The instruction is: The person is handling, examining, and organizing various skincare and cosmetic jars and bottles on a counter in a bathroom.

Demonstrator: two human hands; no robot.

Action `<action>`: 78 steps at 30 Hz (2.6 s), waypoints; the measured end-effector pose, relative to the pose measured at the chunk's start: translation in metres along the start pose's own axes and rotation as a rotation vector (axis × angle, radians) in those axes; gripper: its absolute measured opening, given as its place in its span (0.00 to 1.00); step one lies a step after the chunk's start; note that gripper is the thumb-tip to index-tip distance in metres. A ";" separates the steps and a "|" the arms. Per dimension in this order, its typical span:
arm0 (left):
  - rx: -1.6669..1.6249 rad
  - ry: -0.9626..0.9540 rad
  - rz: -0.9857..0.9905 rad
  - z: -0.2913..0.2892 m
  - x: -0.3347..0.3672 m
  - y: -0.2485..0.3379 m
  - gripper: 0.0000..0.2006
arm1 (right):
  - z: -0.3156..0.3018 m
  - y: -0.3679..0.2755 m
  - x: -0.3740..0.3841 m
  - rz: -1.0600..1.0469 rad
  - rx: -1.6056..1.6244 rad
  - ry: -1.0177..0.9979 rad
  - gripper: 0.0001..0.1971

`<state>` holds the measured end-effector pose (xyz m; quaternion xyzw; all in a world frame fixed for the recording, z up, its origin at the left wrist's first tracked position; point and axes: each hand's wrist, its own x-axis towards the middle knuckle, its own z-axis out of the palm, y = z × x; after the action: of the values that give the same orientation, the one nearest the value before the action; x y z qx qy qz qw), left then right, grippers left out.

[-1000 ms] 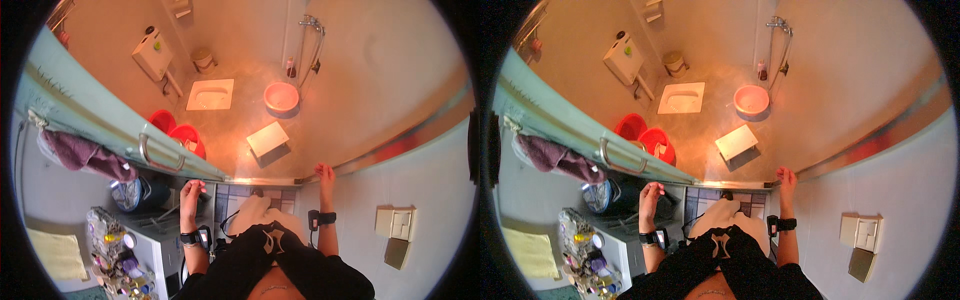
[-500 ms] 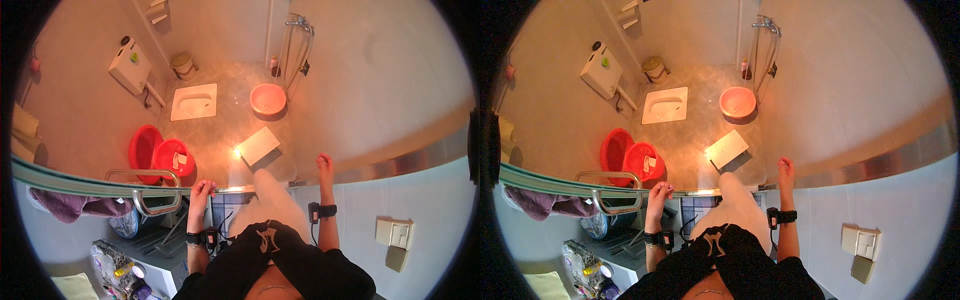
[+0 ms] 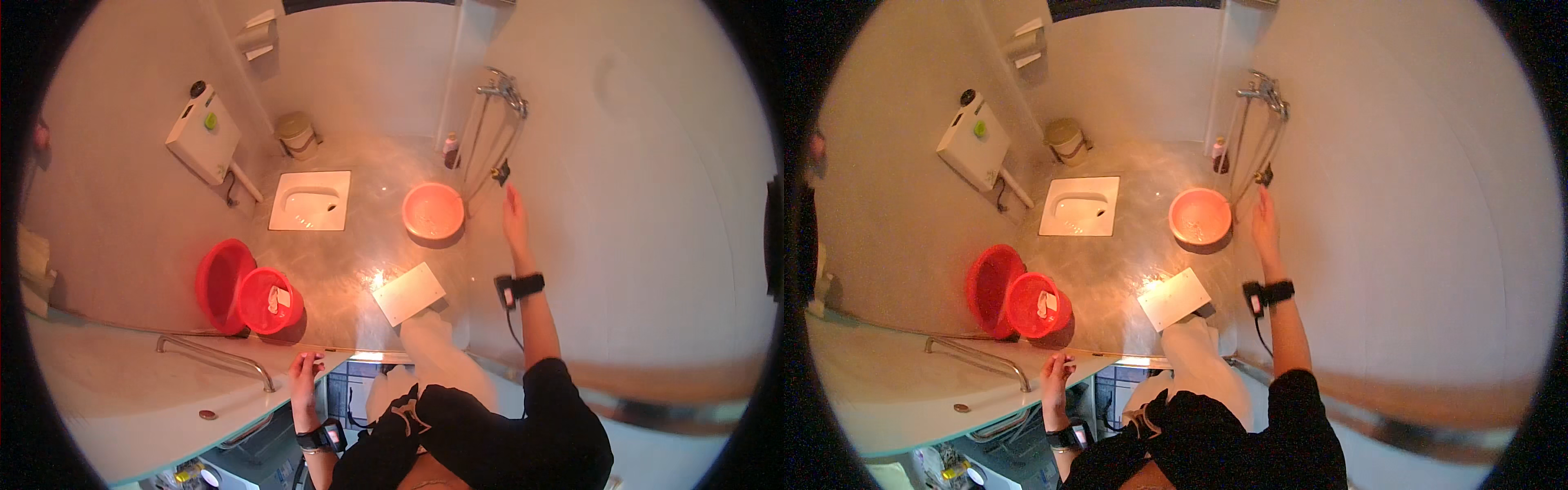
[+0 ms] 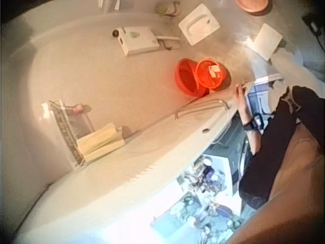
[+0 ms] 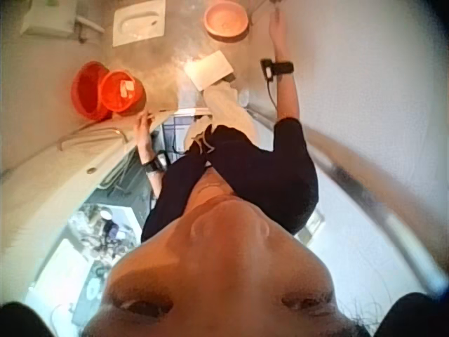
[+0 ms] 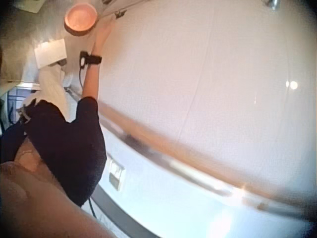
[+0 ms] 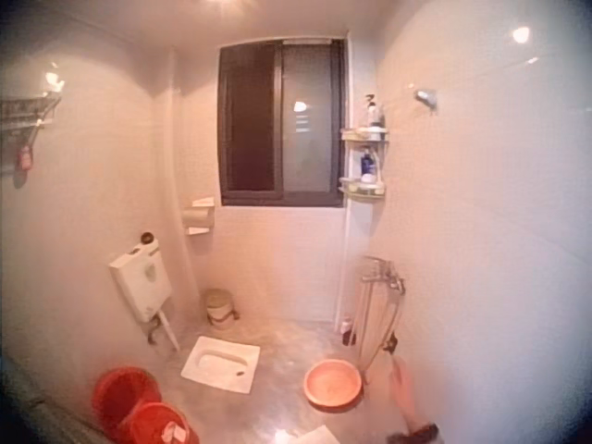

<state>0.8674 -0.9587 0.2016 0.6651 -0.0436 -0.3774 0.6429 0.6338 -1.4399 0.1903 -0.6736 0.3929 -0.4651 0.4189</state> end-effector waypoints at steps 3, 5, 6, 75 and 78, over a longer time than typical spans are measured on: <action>0.020 0.155 0.005 0.027 -0.013 0.030 0.09 | 0.020 -0.013 0.130 0.041 -0.223 -0.053 0.23; 0.044 0.265 -0.029 0.050 -0.022 0.058 0.10 | 0.034 -0.016 0.209 -0.102 -0.389 0.024 0.24; 0.035 0.304 -0.040 0.061 -0.022 0.070 0.10 | 0.036 -0.008 0.252 -0.163 -0.451 0.020 0.24; -0.367 2.100 0.146 -0.308 -0.758 -0.324 0.11 | 0.331 -0.397 -0.861 -0.474 0.070 -2.309 0.09; -0.305 2.090 0.054 -0.362 -0.771 -0.308 0.22 | 0.342 -0.427 -0.911 -0.458 0.119 -2.374 0.08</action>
<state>0.3889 -0.1895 0.2313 0.5704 0.5649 0.3960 0.4458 0.7853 -0.3897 0.2424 -0.7148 -0.3864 0.3619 0.4569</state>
